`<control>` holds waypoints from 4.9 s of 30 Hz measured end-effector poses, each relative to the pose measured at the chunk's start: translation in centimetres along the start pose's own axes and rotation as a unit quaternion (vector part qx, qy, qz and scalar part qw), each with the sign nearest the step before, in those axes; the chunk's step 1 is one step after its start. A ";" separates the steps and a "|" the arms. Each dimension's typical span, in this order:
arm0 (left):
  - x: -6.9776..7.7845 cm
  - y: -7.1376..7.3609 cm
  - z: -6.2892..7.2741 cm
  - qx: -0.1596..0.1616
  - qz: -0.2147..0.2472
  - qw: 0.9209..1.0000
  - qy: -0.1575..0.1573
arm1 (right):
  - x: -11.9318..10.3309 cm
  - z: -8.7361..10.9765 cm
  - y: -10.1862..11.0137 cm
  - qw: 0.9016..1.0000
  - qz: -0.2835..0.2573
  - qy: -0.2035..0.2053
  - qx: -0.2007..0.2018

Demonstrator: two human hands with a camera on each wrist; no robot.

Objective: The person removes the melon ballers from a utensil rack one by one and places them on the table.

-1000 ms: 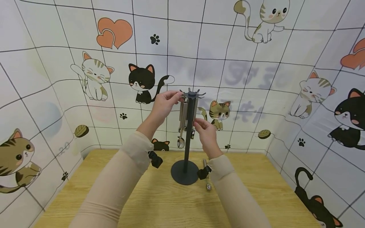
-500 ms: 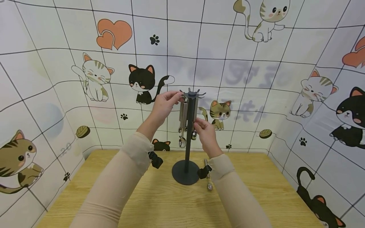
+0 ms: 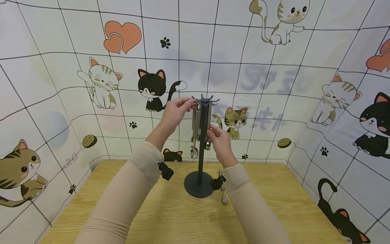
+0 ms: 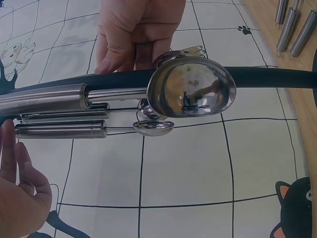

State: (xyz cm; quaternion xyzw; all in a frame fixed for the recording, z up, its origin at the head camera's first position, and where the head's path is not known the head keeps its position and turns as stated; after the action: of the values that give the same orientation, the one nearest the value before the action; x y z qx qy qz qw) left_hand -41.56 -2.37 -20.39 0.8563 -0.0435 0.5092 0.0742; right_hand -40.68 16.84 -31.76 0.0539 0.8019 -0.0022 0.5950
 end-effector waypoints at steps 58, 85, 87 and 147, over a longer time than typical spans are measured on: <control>0.5 0.4 0.5 -0.008 -0.011 1.000 -0.003 | 1.1 1.0 4.4 0.998 -0.053 -0.026 -0.005; 0.4 0.7 0.6 -0.005 -0.001 1.000 -0.002 | 7.9 3.6 8.2 0.980 -0.131 -0.149 -0.003; 0.4 0.7 0.6 -0.004 -0.001 1.000 0.000 | 8.4 3.8 8.4 0.979 -0.128 -0.156 -0.009; 0.1 0.9 0.4 -0.003 0.012 1.000 0.006 | 18.6 8.4 20.2 0.937 0.119 -0.287 -0.162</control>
State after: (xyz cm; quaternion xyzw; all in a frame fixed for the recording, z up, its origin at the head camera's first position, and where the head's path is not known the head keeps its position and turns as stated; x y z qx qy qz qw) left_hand -41.30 -3.38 -20.45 0.8525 -0.0553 0.5149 0.0712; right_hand -36.17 37.91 -50.70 0.0491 0.5743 0.1832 0.7963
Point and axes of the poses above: each hand's wrist, its own z-axis away from the middle knuckle, its own y-axis out of the back of the hand, x = y × z, the point moved 7 cm from there along -z, towards the middle knuckle, and after that the axes turned 3 degrees about z, right-handed, at the moved point
